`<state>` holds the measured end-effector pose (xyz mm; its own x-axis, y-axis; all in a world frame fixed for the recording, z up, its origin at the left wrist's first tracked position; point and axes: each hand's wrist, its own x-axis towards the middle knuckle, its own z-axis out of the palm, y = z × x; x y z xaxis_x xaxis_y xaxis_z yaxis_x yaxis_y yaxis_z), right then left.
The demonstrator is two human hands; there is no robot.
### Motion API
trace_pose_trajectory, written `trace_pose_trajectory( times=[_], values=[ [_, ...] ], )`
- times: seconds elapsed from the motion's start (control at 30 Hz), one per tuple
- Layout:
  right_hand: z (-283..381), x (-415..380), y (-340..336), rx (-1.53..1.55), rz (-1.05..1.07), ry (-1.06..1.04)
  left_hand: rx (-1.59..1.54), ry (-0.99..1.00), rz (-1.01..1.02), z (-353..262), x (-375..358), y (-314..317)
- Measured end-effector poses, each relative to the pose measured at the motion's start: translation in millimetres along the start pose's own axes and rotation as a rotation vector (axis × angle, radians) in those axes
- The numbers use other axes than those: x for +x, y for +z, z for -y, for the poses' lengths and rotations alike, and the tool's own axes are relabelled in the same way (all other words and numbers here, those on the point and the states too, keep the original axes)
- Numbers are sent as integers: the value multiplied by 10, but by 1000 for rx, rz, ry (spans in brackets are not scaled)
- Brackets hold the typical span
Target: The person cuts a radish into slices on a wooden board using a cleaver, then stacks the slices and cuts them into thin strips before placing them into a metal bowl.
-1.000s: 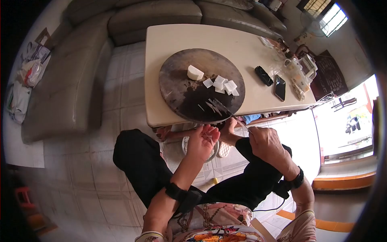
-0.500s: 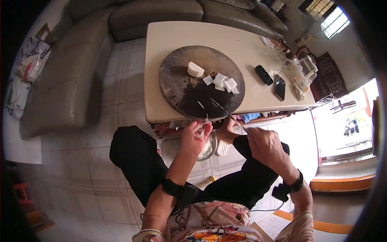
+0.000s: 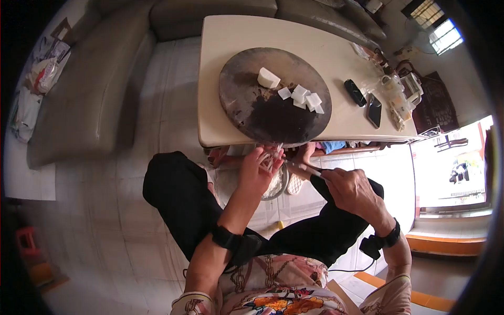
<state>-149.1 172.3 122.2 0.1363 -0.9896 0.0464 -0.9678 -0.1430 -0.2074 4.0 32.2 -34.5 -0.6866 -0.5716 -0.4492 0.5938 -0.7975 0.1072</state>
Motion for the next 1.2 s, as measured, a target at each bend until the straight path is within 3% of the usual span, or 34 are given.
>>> trace_pose_trajectory(
  times=[0.1, 0.23, 0.5, 0.57, 0.6, 0.67, 0.7, 0.83, 0.93, 1.03, 1.2],
  values=[
    [72, -163, 36, -37, 132, 89, -10, -5, 96, 20, 10, -71],
    [118, -327, 192, 166, -58, 186, -32, -28, -17, 71, -8, -27],
    [218, -604, 322, 481, 2, 533, -94, 44, -46, 197, 27, 28],
    [271, -616, 395, 596, -79, 656, -119, 38, -69, 223, 89, 28],
    [312, -641, 419, 606, -64, 654, -156, 43, -31, 258, 110, 7],
    [370, -666, 431, 765, -68, 881, -181, 5, 99, 307, 179, -123],
    [394, -681, 439, 773, -59, 877, -146, 1, 4, 382, 130, -102],
    [420, -869, 563, 872, -116, 931, -94, -58, -78, 708, 13, -336],
    [398, -970, 697, 920, -47, 982, -43, -135, -147, 900, 47, -519],
    [414, -899, 808, 943, 67, 1030, -36, -202, -83, 927, 55, -631],
    [304, -749, 975, 955, 186, 932, 38, -94, -161, 927, 137, -817]
  ],
)
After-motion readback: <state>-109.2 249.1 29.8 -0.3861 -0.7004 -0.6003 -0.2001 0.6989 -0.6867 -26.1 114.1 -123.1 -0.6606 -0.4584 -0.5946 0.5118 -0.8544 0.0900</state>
